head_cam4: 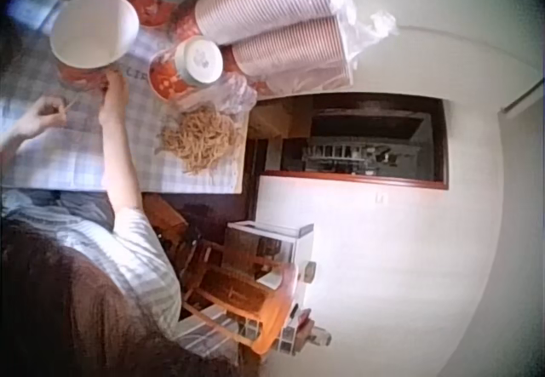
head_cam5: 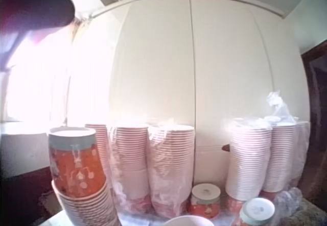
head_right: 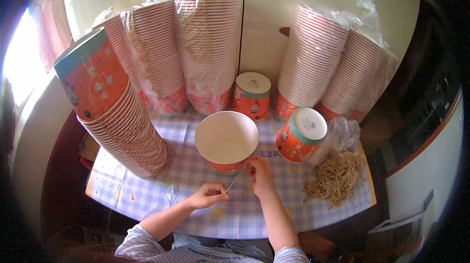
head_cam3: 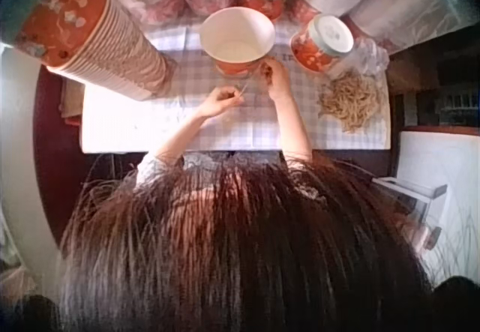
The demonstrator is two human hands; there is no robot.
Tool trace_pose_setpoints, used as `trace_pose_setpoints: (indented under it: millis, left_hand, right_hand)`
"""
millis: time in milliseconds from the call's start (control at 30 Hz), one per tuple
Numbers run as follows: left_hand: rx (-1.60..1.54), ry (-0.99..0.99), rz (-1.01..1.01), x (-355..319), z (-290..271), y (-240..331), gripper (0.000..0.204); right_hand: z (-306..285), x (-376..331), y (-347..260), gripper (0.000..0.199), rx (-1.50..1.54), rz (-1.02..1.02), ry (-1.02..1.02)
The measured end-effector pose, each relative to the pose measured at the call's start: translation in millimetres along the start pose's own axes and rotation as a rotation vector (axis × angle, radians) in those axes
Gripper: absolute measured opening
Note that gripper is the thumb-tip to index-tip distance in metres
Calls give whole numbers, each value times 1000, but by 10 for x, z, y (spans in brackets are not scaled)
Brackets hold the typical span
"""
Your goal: Prepare stacks of paper bowls by securing them with rubber bands.
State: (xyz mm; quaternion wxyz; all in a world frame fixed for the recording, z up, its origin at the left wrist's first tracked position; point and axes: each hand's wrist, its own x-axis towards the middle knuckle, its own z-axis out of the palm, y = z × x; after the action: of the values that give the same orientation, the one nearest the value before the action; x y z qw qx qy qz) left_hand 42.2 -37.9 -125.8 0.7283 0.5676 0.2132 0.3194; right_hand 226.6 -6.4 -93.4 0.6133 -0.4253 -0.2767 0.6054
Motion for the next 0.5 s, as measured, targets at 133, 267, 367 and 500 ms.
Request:
trace_pose_setpoints:
  millis: [133, 267, 367, 500]
  left_hand:
    - [23, -50, -7, -69, -123, 105, 15]
    - [49, -128, -16, -173, -328, 365, 20]
    - [22, -211, 54, -237, -484, 512, 21]
    - [27, -200, 162, -384, -691, 584, 19]
  right_hand:
    - [-112, 114, -55, 7, 80, 34, 79]
    - [-330, 254, -131, 11, 124, -56, 63]
    - [-634, 332, -189, 16, 113, -116, 156]
    - [-596, 327, -315, 11, 188, -136, 260]
